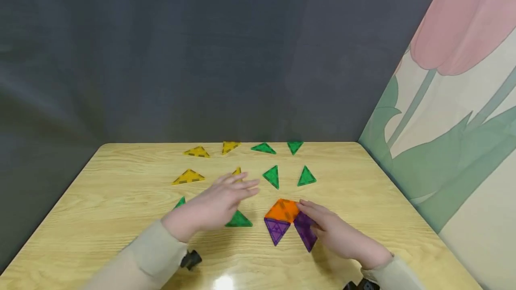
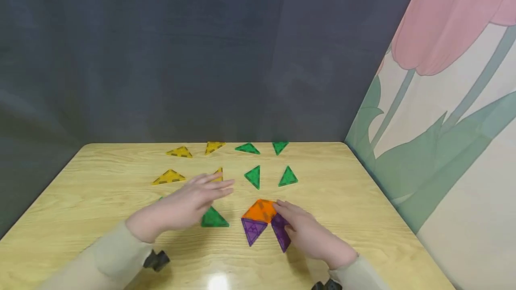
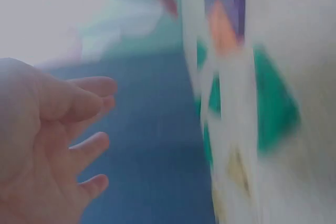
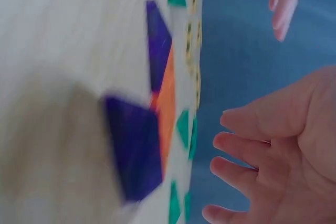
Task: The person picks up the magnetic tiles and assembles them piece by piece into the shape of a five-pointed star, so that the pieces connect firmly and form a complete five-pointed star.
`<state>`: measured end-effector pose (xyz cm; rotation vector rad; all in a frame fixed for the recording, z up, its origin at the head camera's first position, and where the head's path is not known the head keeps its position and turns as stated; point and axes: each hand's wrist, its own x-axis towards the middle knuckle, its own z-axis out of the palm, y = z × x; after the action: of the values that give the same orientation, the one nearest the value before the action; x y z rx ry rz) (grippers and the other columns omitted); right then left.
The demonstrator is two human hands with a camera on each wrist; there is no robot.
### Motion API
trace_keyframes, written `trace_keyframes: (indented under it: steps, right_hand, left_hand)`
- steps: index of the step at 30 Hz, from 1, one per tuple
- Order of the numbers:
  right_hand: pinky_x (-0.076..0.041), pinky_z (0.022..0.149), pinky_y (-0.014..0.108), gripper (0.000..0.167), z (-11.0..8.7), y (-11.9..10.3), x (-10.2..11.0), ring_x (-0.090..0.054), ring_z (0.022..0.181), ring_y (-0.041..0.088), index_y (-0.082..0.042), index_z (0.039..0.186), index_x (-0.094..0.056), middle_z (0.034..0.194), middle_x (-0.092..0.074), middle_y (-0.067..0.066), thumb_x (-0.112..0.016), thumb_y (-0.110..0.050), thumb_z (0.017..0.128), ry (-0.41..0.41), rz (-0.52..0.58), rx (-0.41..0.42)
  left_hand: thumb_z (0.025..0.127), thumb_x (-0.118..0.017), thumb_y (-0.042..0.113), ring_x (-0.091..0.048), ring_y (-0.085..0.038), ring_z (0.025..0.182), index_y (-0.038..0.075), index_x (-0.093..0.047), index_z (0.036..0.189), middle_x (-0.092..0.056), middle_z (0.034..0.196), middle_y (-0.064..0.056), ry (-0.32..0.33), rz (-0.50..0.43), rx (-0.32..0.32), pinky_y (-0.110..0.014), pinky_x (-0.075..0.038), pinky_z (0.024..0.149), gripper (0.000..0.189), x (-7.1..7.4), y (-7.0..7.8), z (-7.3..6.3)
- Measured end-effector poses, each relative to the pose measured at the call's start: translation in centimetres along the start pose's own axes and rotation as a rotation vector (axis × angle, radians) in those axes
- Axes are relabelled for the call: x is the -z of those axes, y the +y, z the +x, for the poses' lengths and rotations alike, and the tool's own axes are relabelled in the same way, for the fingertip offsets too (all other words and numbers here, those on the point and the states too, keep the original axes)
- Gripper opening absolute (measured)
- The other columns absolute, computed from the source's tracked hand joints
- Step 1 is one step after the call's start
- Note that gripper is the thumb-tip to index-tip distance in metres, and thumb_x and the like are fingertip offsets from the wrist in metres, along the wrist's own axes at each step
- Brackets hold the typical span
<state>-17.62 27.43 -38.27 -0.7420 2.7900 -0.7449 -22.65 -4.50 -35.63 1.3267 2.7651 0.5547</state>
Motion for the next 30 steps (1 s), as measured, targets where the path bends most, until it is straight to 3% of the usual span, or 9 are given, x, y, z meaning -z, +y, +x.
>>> trace_keyframes:
  steps: [5,8,12,15,17,21,25,30]
  right_hand:
    - [-0.032,0.110,0.057,0.053,4.3,-3.8,-1.2,-0.031,0.141,0.038,-0.004,0.150,-0.041,0.154,-0.035,0.017,-0.053,0.000,0.099,-0.132,-0.091,0.075]
    - [-0.039,0.108,0.049,0.052,6.6,-6.0,-2.9,-0.040,0.136,0.032,-0.006,0.149,-0.043,0.150,-0.043,0.014,-0.057,-0.008,0.099,-0.169,-0.212,0.131]
    - [-0.049,0.097,0.039,0.051,8.9,-8.4,-5.4,-0.054,0.118,0.024,-0.006,0.145,-0.050,0.133,-0.058,0.009,-0.064,-0.020,0.097,-0.123,-0.396,0.174]
    - [-0.052,0.090,0.035,0.052,10.1,-9.7,-7.0,-0.057,0.107,0.021,-0.004,0.141,-0.055,0.123,-0.062,0.008,-0.066,-0.027,0.096,-0.076,-0.479,0.193]
    - [-0.052,0.089,0.035,0.053,10.2,-10.1,-7.7,-0.058,0.106,0.021,-0.003,0.139,-0.056,0.122,-0.062,0.009,-0.066,-0.031,0.095,-0.072,-0.509,0.187]
    - [-0.052,0.091,0.036,0.055,9.9,-10.6,-8.5,-0.057,0.107,0.022,-0.002,0.137,-0.058,0.123,-0.061,0.010,-0.065,-0.036,0.094,-0.082,-0.550,0.170]
    - [-0.051,0.091,0.037,0.056,9.8,-10.5,-8.9,-0.056,0.109,0.023,-0.003,0.137,-0.058,0.127,-0.060,0.010,-0.065,-0.037,0.093,-0.077,-0.558,0.171]
    - [-0.048,0.099,0.040,0.059,9.7,-10.5,-9.1,-0.051,0.122,0.025,-0.006,0.142,-0.053,0.138,-0.053,0.012,-0.064,-0.039,0.094,-0.106,-0.523,0.146]
  left_hand:
    - [0.102,-0.044,0.000,-0.025,-0.031,0.145,0.012,-0.058,0.139,-0.045,0.150,-0.001,0.093,-0.028,0.238,-0.058,-0.013,0.117,0.042,2.0,-4.3,-6.0]
    - [0.100,-0.046,-0.002,-0.033,-0.038,0.140,0.008,-0.060,0.137,-0.050,0.145,-0.009,0.055,-0.021,0.357,-0.061,-0.021,0.113,0.041,1.8,-5.5,-8.9]
    - [0.096,-0.053,-0.005,-0.045,-0.043,0.130,0.004,-0.060,0.135,-0.055,0.138,-0.017,-0.014,-0.004,0.478,-0.063,-0.032,0.106,0.041,0.0,-5.7,-11.0]
    - [0.093,-0.059,-0.003,-0.051,-0.042,0.123,0.000,-0.061,0.133,-0.057,0.133,-0.020,-0.012,0.044,0.522,-0.062,-0.039,0.100,0.040,-1.5,-5.2,-11.7]
    - [0.092,-0.063,0.001,-0.055,-0.041,0.117,-0.004,-0.061,0.131,-0.058,0.129,-0.021,0.007,0.090,0.518,-0.060,-0.044,0.097,0.039,-2.4,-4.6,-11.5]
    - [0.094,-0.065,0.009,-0.060,-0.028,0.090,-0.006,-0.061,0.130,-0.060,0.110,-0.015,0.052,0.153,0.522,-0.046,-0.054,0.076,0.039,-3.4,-3.9,-10.9]
    - [0.093,-0.065,0.010,-0.049,-0.017,0.068,-0.006,-0.062,0.128,-0.054,0.096,-0.011,0.076,0.203,0.545,-0.033,-0.047,0.054,0.038,-3.7,-3.7,-10.3]
    - [0.091,-0.067,0.007,-0.050,-0.021,0.065,-0.007,-0.065,0.122,-0.054,0.096,-0.017,0.052,0.274,0.555,-0.036,-0.049,0.052,0.035,-3.6,-3.6,-9.6]
